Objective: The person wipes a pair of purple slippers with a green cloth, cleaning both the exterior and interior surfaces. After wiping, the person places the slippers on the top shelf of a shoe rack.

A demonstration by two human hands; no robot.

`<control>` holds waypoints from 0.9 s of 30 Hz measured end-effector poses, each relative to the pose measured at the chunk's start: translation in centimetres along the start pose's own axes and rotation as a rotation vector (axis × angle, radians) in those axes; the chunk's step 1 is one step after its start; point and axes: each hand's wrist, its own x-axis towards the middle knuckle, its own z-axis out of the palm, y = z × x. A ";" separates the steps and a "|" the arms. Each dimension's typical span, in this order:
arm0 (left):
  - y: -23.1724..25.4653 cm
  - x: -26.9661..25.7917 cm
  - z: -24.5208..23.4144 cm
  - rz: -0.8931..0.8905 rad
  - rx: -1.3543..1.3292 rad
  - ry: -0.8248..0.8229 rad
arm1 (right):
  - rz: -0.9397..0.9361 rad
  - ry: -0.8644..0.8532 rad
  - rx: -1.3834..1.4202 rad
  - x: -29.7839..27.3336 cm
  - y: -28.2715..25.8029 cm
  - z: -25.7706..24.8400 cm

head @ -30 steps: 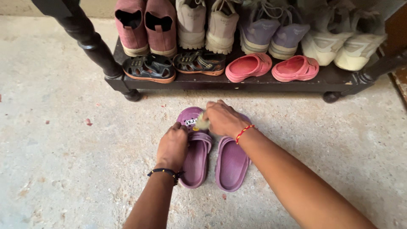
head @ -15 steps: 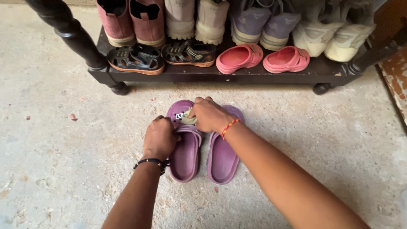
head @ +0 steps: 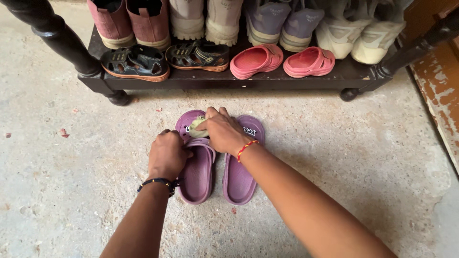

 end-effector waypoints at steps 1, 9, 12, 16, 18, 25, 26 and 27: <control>0.0 0.0 0.0 -0.008 0.003 0.004 | 0.005 -0.022 -0.002 0.1 0.4 0.1; 0.1 0.0 0.1 0.010 -0.001 0.036 | -0.032 -0.188 -0.036 2.8 4.6 0.7; 0.3 0.0 0.0 -0.014 0.013 0.008 | 0.164 -0.043 0.119 3.1 4.1 0.8; 0.6 -0.2 -0.5 -0.045 0.041 -0.028 | 0.186 0.125 0.200 2.2 1.8 1.4; 0.6 -0.2 -1.0 -0.044 0.021 -0.033 | 0.198 0.082 0.194 1.2 1.0 1.7; 0.6 -0.3 -1.5 -0.038 0.011 0.054 | 0.208 -0.101 0.139 1.8 1.6 1.2; 0.4 -0.2 -1.7 -0.029 0.023 0.068 | 0.194 -0.158 0.165 2.0 2.0 0.8; 0.3 -0.1 -1.8 -0.020 0.036 0.081 | 0.179 -0.215 0.191 2.1 2.2 0.5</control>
